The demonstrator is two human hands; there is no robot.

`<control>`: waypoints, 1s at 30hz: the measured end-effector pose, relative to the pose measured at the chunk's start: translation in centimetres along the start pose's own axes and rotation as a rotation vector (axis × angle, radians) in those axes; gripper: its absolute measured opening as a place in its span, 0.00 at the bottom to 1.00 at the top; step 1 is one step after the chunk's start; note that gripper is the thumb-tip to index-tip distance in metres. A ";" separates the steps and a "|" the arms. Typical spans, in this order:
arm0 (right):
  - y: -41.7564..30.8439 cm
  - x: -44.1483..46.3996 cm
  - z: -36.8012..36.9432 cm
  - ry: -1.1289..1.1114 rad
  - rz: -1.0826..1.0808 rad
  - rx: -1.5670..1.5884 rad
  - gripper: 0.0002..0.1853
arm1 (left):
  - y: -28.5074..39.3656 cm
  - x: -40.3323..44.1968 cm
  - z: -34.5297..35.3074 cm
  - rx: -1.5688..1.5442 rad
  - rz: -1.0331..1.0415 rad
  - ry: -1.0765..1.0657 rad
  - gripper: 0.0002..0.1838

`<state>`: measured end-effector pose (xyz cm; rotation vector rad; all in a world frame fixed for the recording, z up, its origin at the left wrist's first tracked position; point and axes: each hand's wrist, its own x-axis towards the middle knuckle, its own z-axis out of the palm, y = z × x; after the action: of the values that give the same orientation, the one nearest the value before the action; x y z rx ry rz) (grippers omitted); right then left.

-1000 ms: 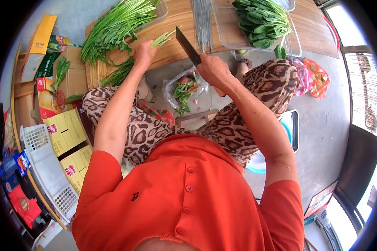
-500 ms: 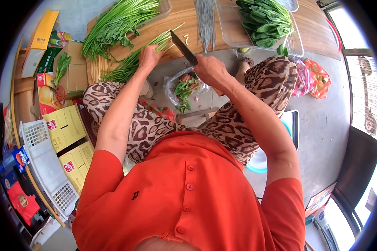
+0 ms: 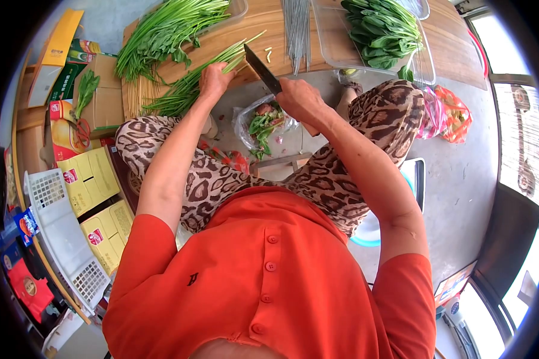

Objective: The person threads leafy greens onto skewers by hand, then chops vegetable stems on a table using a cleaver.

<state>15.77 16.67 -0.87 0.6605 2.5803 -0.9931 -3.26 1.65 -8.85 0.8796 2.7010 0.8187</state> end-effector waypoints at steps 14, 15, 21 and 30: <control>-0.6 0.4 0.5 0.015 -0.004 -0.135 0.13 | 0.6 -0.5 -0.6 0.011 -0.053 -0.054 0.10; -0.3 0.7 0.9 0.050 -0.033 -0.173 0.13 | 0.5 -0.6 -0.7 0.029 -0.046 -0.064 0.11; -0.5 -0.1 -1.2 0.046 0.045 -0.063 0.14 | -1.6 1.1 -0.3 -0.033 0.031 0.079 0.19; 0.7 -0.2 -1.4 0.080 0.073 0.067 0.15 | -1.3 2.6 0.4 0.066 0.072 0.118 0.14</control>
<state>16.15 18.02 -0.14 0.8221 2.5805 -1.0539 -5.90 2.47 -9.94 0.9775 2.8276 0.8246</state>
